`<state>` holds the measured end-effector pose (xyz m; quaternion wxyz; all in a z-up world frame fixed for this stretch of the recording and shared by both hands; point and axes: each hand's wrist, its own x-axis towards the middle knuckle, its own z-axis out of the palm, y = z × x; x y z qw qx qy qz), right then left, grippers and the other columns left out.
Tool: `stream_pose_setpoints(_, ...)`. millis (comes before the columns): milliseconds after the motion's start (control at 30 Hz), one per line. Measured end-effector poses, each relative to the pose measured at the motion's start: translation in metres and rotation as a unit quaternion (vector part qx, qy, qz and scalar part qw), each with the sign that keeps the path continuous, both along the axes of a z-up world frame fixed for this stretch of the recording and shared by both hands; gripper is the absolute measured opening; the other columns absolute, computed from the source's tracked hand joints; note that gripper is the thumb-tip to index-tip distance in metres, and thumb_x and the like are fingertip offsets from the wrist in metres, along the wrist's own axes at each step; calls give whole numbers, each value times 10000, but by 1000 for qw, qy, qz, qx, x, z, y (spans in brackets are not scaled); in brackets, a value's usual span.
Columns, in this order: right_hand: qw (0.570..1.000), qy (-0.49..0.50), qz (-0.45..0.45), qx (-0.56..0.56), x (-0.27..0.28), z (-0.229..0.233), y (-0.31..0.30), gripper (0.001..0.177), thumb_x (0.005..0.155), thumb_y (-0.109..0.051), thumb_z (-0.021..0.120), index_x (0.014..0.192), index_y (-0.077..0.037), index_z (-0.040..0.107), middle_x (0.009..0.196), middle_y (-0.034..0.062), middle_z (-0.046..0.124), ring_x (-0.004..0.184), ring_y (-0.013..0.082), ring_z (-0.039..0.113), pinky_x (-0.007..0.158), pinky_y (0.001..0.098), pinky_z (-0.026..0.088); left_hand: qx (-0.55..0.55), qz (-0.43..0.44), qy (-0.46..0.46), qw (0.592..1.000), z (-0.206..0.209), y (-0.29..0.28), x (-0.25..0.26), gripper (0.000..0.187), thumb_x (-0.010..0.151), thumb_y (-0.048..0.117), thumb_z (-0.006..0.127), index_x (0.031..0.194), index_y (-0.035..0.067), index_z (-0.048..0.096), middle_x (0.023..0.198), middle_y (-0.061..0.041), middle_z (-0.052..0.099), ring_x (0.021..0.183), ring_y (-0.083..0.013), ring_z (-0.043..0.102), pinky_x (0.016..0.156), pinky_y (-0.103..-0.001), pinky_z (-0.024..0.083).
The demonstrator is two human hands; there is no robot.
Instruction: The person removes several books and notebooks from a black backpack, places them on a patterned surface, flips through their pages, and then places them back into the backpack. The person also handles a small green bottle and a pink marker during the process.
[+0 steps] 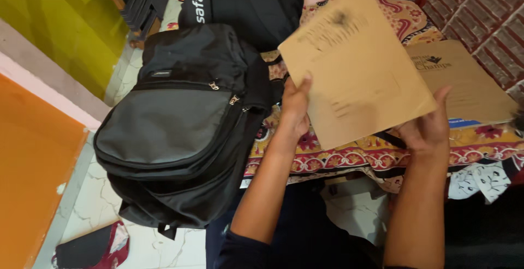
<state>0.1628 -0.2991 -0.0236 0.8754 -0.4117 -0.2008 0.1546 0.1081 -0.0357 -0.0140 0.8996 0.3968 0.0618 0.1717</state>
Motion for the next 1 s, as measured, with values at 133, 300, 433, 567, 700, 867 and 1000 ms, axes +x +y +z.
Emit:
stream_pose_setpoints(133,991,-22,-24,-128,11,-17,-16,538,1073,-231,591,1514,59,488,1367,145,635,1164,216,654,944,354,557,82,-5,-18,996,-38,-10,39,345,993,92,590,1303,-55,554,1184,-170,703,1018,-260,693,849,-383,574)
stream_pose_setpoints(300,992,-20,-104,-62,32,-45,-12,404,1067,-46,580,1457,46,526,1292,149,679,1128,227,682,980,355,573,125,-52,8,991,-57,-9,69,498,881,-41,654,1349,-53,488,1220,-183,678,1053,-267,682,899,-391,563)
stream_pose_setpoints(433,955,62,-227,-182,55,-71,4,393,987,-63,568,1368,31,539,1182,100,690,1023,212,705,873,377,619,308,-38,85,947,-98,-15,84,641,796,-32,691,1401,-27,479,1300,-199,664,1162,-289,663,980,-380,533)
stream_pose_setpoints(567,854,-126,-398,-310,78,-130,10,419,976,-67,668,1367,55,580,1266,191,650,1102,269,646,928,349,529,573,91,104,808,-128,-32,84,801,781,81,769,1463,-103,391,1422,-315,473,1325,-418,454,1113,-444,386)
stream_pose_setpoints(700,673,-270,-495,-479,78,-147,13,379,986,-137,703,1337,5,680,1302,220,612,1215,388,555,1055,469,465,675,140,130,713,-112,-54,52,596,819,120,724,1354,-73,547,1559,-260,444,1377,-436,419,1162,-479,322)
stream_pose_setpoints(867,627,-299,-451,-560,74,-130,20,346,994,-237,721,1298,-72,732,1313,185,623,1252,423,483,1049,562,360,651,137,144,732,-81,-74,10,730,785,194,757,1366,-138,466,1520,-289,358,1378,-473,362,1106,-545,272)
stream_pose_setpoints(1000,605,-304,-458,-576,74,-138,21,318,1004,-237,690,1276,-79,736,1344,188,614,1277,422,493,1065,559,398,668,186,62,718,-98,-76,6,693,825,115,700,1396,-188,451,1518,-390,348,1410,-526,342,1190,-494,293)
